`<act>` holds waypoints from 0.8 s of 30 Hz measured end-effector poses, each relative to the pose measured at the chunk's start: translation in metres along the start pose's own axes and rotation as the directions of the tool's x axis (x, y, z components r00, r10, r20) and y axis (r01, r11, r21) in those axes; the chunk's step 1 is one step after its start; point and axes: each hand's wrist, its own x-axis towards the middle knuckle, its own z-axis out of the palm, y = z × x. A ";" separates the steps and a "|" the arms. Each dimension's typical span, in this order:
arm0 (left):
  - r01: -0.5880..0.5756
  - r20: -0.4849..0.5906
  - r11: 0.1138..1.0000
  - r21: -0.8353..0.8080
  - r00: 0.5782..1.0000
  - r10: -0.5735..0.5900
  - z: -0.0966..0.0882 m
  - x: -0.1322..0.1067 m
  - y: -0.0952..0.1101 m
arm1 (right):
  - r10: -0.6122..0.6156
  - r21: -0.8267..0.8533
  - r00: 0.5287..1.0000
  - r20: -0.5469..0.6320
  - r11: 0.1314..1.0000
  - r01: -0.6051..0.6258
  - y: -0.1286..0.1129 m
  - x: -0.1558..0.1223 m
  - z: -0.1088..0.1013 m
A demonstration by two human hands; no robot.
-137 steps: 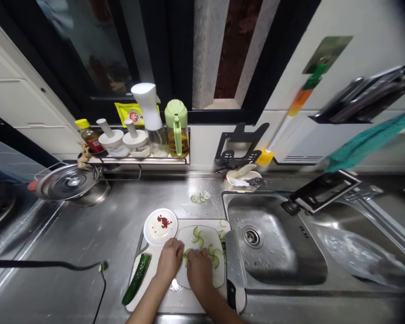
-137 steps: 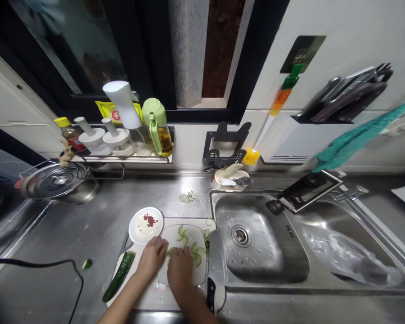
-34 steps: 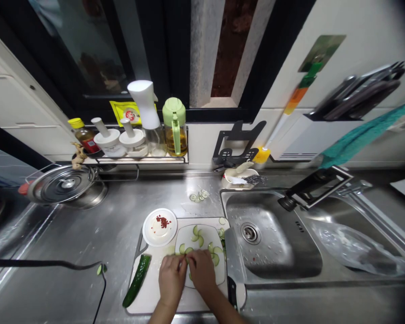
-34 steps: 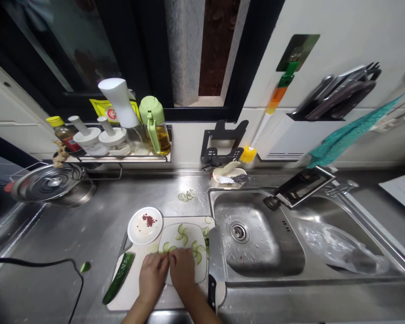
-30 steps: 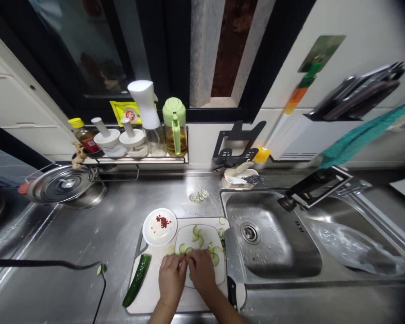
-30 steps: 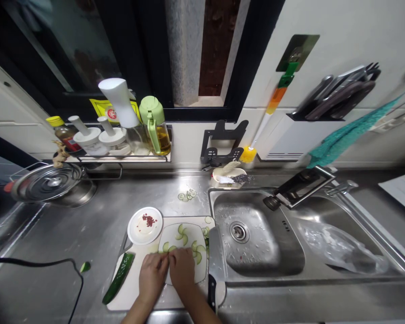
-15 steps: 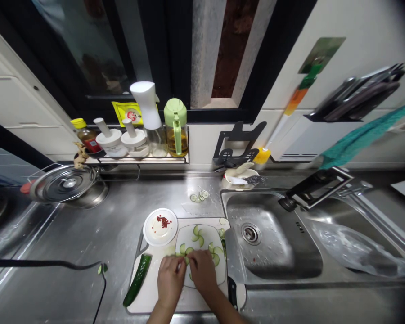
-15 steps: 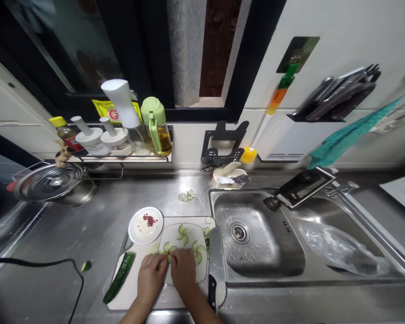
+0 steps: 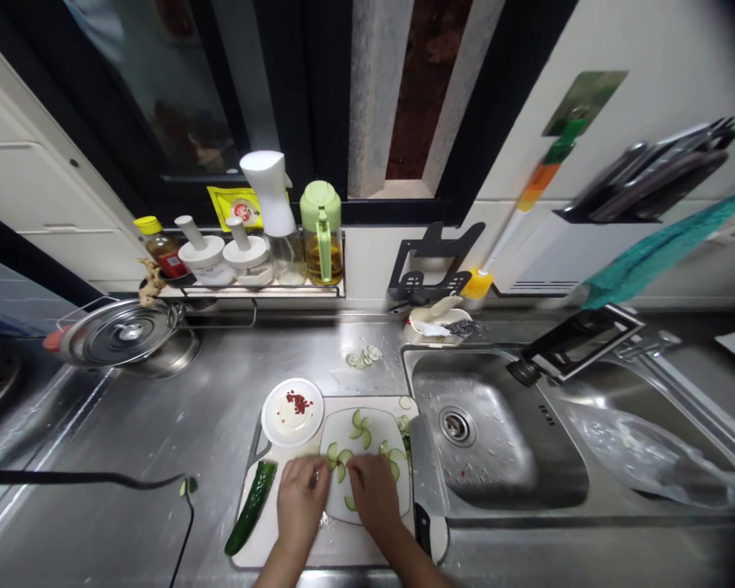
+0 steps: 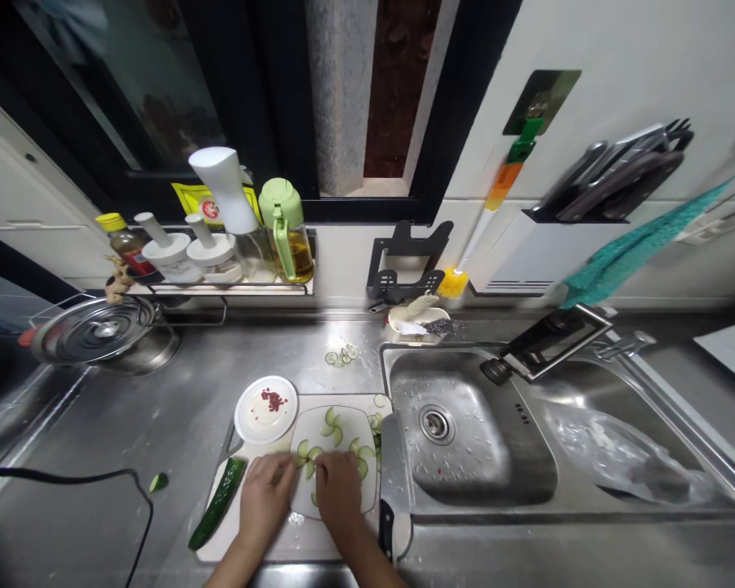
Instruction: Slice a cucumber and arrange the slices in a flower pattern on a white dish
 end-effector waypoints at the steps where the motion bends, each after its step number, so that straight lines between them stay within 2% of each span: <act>1: 0.028 -0.005 0.999 0.024 1.000 -0.028 -0.003 0.006 -0.005 | 0.005 -0.005 1.000 -0.002 1.000 -0.005 0.000 0.000 -0.003; 5: 0.171 -0.013 0.972 0.160 0.985 -0.171 -0.013 0.042 -0.029 | 0.015 -0.016 1.000 0.000 1.000 -0.015 -0.002 0.000 -0.011; 7: 0.212 0.033 0.951 0.224 0.974 -0.225 -0.015 0.059 -0.040 | 0.024 -0.010 1.000 0.001 1.000 -0.024 -0.002 0.000 -0.013; 10: 0.214 0.125 0.928 0.304 0.957 -0.261 -0.015 0.077 -0.050 | 0.041 -0.014 0.999 0.003 0.999 -0.041 -0.001 0.000 -0.013; 13: 0.200 0.163 0.920 0.338 0.950 -0.267 -0.013 0.083 -0.053 | 0.035 -0.009 0.999 -0.002 0.999 -0.035 0.002 -0.001 -0.013; 18: 0.191 0.161 0.920 0.342 0.953 -0.257 -0.007 0.082 -0.059 | 0.012 0.015 0.999 -0.032 1.000 -0.011 0.005 -0.003 -0.015; 24: 0.148 0.172 0.937 0.317 0.962 -0.210 -0.003 0.085 -0.067 | 0.017 -0.008 1.000 -0.013 1.000 -0.018 0.003 -0.004 -0.019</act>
